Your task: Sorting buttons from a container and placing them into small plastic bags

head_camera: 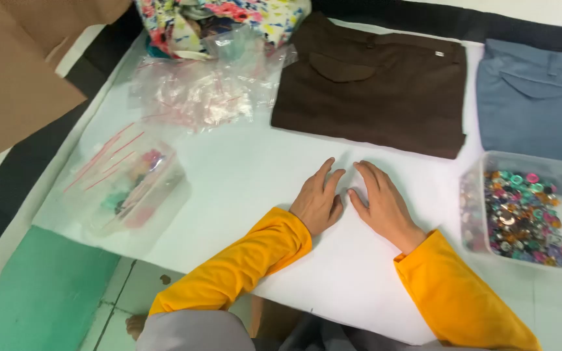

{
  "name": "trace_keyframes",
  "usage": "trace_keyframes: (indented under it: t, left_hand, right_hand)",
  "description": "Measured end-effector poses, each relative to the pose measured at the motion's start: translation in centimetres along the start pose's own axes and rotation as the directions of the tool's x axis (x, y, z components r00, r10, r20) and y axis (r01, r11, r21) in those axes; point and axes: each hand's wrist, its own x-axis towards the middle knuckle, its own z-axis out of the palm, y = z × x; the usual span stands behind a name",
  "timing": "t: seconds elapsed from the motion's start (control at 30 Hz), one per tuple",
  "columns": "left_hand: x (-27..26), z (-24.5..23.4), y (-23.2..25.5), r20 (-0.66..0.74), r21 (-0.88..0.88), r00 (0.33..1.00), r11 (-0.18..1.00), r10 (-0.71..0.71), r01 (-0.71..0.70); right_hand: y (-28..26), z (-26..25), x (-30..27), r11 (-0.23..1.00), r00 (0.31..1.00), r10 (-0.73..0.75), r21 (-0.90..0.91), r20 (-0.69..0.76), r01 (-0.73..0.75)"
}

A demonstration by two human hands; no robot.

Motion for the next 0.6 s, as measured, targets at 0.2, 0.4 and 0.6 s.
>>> trace_keyframes:
  t: [0.2,0.4,0.6]
  left_hand:
    - [3.8,3.9,6.2,-0.209,-0.100,0.941,0.951,0.267,-0.292]
    - [9.6,7.3,12.7,-0.329,-0.329,0.850,0.794,0.411,-0.511]
    - [15.7,12.3,17.9,-0.081,-0.343,0.879,0.815,0.469,-0.467]
  right_hand:
    - [1.2,-4.1,-7.0,0.982,0.914,-0.087,-0.186,-0.395,0.013]
    - [3.9,-7.1,-14.4,0.926,0.651,-0.336,-0.364,-0.681,0.098]
    - [9.7,-18.4,-12.0,0.959,0.852,0.086,-0.189,-0.516,-0.210]
